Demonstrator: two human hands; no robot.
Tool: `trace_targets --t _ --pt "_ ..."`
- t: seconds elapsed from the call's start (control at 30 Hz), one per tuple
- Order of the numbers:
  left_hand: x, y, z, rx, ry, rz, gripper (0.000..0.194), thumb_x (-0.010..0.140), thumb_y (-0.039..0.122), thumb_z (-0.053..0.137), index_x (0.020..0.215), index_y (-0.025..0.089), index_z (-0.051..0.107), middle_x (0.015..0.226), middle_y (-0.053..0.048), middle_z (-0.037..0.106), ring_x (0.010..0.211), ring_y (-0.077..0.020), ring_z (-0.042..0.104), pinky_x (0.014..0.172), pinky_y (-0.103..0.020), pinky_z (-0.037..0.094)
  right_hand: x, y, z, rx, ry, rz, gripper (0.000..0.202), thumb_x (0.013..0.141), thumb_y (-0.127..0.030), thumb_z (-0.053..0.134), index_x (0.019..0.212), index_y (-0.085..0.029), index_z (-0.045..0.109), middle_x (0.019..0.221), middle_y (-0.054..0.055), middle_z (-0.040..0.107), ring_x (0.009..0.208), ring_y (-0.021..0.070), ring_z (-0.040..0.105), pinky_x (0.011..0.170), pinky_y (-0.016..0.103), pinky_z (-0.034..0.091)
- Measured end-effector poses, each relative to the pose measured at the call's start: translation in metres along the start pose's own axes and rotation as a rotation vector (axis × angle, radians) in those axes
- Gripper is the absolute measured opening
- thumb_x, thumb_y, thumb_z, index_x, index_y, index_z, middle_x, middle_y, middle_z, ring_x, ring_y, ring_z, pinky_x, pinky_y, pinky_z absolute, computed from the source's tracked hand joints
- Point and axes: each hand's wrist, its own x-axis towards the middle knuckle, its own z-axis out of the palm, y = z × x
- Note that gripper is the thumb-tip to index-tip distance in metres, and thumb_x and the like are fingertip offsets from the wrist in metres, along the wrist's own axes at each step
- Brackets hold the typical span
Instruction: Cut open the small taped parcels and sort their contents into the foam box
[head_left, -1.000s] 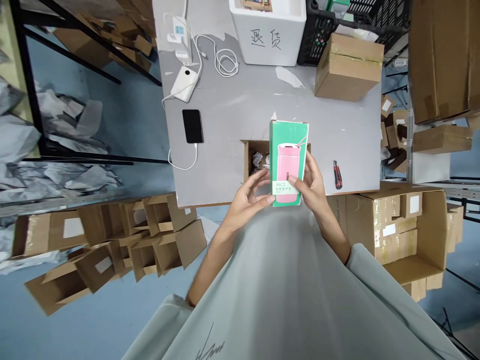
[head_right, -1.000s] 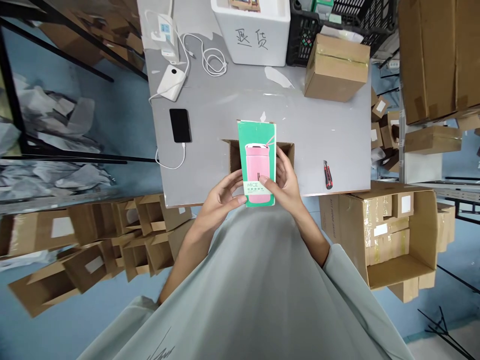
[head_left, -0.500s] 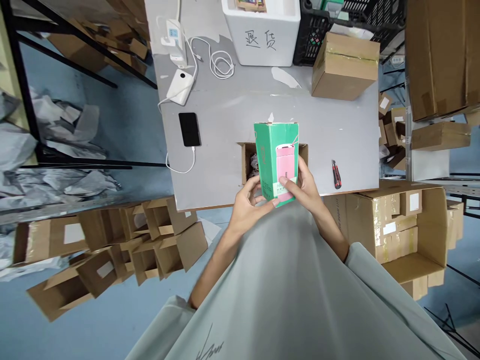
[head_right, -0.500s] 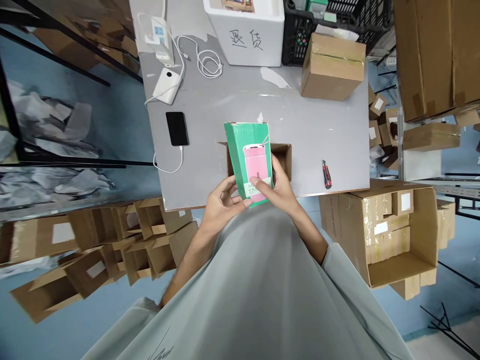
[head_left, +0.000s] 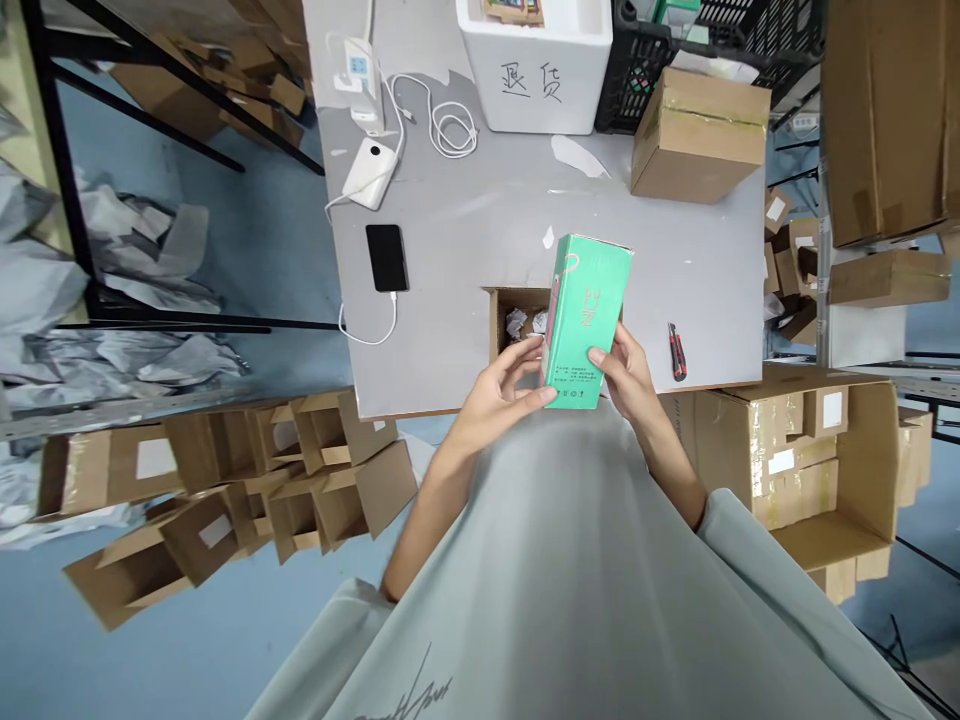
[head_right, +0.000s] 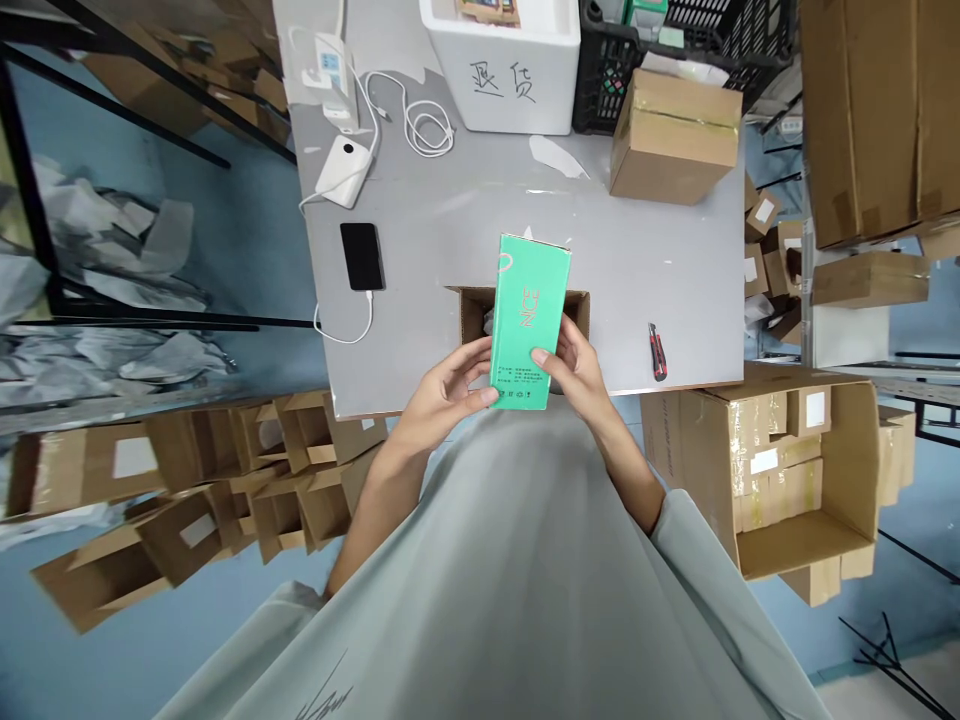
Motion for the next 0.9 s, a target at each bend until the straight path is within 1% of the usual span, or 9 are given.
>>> trace_targets --t 0.1,0.23,0.37,0.47,0.67,0.8,0.9 --pt "0.001 -0.001 -0.004 -0.041 -0.041 -0.032 0.082 0.08 0.049 0.104 0.151 0.026 0.071 0.159 -0.016 0.07 0.135 -0.0356 0.072 0.09 -0.042 0.072 0.0 0.003 -0.001 0.021 -0.023 0.01 0.078 0.091 -0.079 0.082 0.151 -0.032 0.066 0.156 0.009 0.074 0.156 0.0369 0.062 0.132 0.06 0.053" --pt "-0.002 -0.002 -0.001 -0.04 -0.005 -0.037 0.078 0.08 0.049 0.104 0.147 0.024 0.074 0.151 -0.016 0.075 0.127 -0.0335 0.076 0.089 -0.042 0.072 0.001 0.004 -0.001 -0.008 -0.065 0.01 0.077 0.092 -0.076 0.081 0.152 -0.032 0.064 0.158 0.009 0.072 0.156 0.0358 0.062 0.131 0.057 0.055" --pt "-0.002 -0.004 -0.001 -0.017 0.01 -0.019 0.074 0.08 0.052 0.103 0.143 0.024 0.075 0.147 -0.016 0.076 0.122 -0.0324 0.078 0.087 -0.042 0.073 0.004 0.003 0.0 -0.045 -0.052 -0.007 0.074 0.092 -0.073 0.081 0.151 -0.032 0.062 0.162 0.008 0.069 0.156 0.0349 0.061 0.13 0.056 0.055" --pt "-0.002 -0.005 -0.001 0.017 0.017 0.004 0.075 0.079 0.052 0.103 0.143 0.024 0.075 0.146 -0.015 0.076 0.121 -0.031 0.078 0.085 -0.04 0.073 0.006 0.003 0.001 -0.061 -0.039 -0.007 0.072 0.091 -0.067 0.083 0.15 -0.032 0.061 0.162 0.008 0.069 0.153 0.0347 0.063 0.127 0.056 0.057" --pt "-0.002 -0.006 0.006 0.084 0.06 0.046 0.08 0.077 0.051 0.104 0.147 0.025 0.073 0.154 -0.016 0.071 0.12 -0.0289 0.076 0.078 -0.036 0.074 0.006 0.005 0.005 -0.039 0.028 -0.01 0.06 0.089 -0.054 0.081 0.141 -0.03 0.063 0.145 0.008 0.075 0.14 0.0341 0.068 0.117 0.053 0.061" --pt "-0.002 -0.008 0.01 0.132 0.091 0.06 0.085 0.074 0.051 0.105 0.148 0.026 0.071 0.15 -0.015 0.073 0.124 -0.0304 0.076 0.083 -0.038 0.074 0.006 0.007 0.005 -0.033 0.085 -0.007 0.056 0.085 -0.047 0.081 0.136 -0.028 0.066 0.134 0.007 0.077 0.13 0.0333 0.07 0.113 0.052 0.062" --pt "-0.004 -0.007 0.011 0.179 0.124 0.068 0.086 0.075 0.053 0.104 0.148 0.026 0.069 0.148 -0.015 0.074 0.127 -0.0316 0.076 0.085 -0.04 0.073 0.005 0.005 0.002 0.006 0.057 0.007 0.056 0.084 -0.047 0.083 0.134 -0.029 0.067 0.132 0.006 0.077 0.128 0.0332 0.07 0.111 0.052 0.062"
